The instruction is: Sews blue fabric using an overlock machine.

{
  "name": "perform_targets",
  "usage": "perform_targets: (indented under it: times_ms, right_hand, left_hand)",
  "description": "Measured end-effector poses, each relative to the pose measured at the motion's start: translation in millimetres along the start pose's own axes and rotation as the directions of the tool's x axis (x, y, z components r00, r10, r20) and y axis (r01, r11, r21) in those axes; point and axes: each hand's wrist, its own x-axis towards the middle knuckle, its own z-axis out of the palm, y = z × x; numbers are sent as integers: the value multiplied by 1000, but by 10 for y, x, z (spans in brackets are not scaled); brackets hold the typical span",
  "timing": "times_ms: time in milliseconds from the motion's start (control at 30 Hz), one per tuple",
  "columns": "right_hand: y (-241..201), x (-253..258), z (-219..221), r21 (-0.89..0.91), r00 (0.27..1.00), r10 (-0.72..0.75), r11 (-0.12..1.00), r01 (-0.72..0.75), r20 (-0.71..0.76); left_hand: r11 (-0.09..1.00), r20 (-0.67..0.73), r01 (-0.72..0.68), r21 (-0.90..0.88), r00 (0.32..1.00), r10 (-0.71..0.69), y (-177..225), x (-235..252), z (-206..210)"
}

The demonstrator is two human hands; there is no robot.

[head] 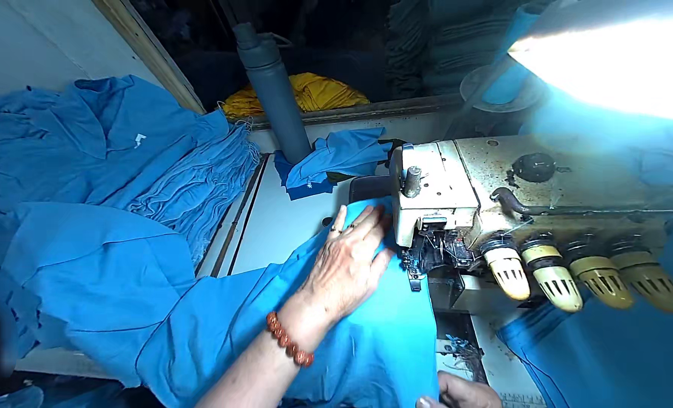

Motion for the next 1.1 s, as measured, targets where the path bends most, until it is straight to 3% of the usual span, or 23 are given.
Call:
perform_targets:
  times_ms: [200, 333, 400, 467, 600, 667, 767, 833, 933, 1033, 1100]
  right_hand:
    - [-217, 428, 59, -56, 985, -108, 993, 101, -134]
    - [-195, 530, 99, -15, 966, -185, 983, 185, -179]
    - [-168, 428, 46, 70, 989, -111, 991, 118, -95]
    - [-78, 233, -34, 81, 998, -20, 997, 16, 53]
    - [241, -227, -75, -262, 972, 95, 964, -36, 215]
    - [324, -327, -39, -371, 965, 76, 928, 23, 252]
    - [226, -310, 60, -371, 949, -36, 915, 157, 314]
    - [151, -321, 142, -272, 951, -29, 955, 117, 309]
    - [94, -473, 167, 86, 923, 194, 968, -235, 332]
    - [209, -581, 169, 562, 876, 261, 685, -464, 405]
    - [236, -609, 201, 683, 867, 199, 546, -486, 458]
  left_hand:
    - [998, 20, 57, 11, 998, -57, -184, 408, -30]
    - [979, -152, 203, 34, 969, -196, -260, 450, -5]
    - [968, -148, 246, -52, 957, -251, -242, 177, -30]
    - [968, -42, 232, -96, 971, -237, -286, -402, -53]
    - [989, 75, 118, 85, 989, -125, -456, -1774, -120]
    - [967, 115, 136, 213, 980, -163, -539, -1968, -439]
    - [899, -93, 285, 334, 959, -269, -651, -1722, -836]
    - [885, -225, 355, 300, 928, -296, -512, -1446, -885]
    - [961, -187, 272, 52, 948, -258, 154, -1300, -665]
    - [956, 10, 162, -246, 986, -165, 891, -1501, -214]
    - [950, 90, 168, -264, 985, -149, 1145, -1699, 57]
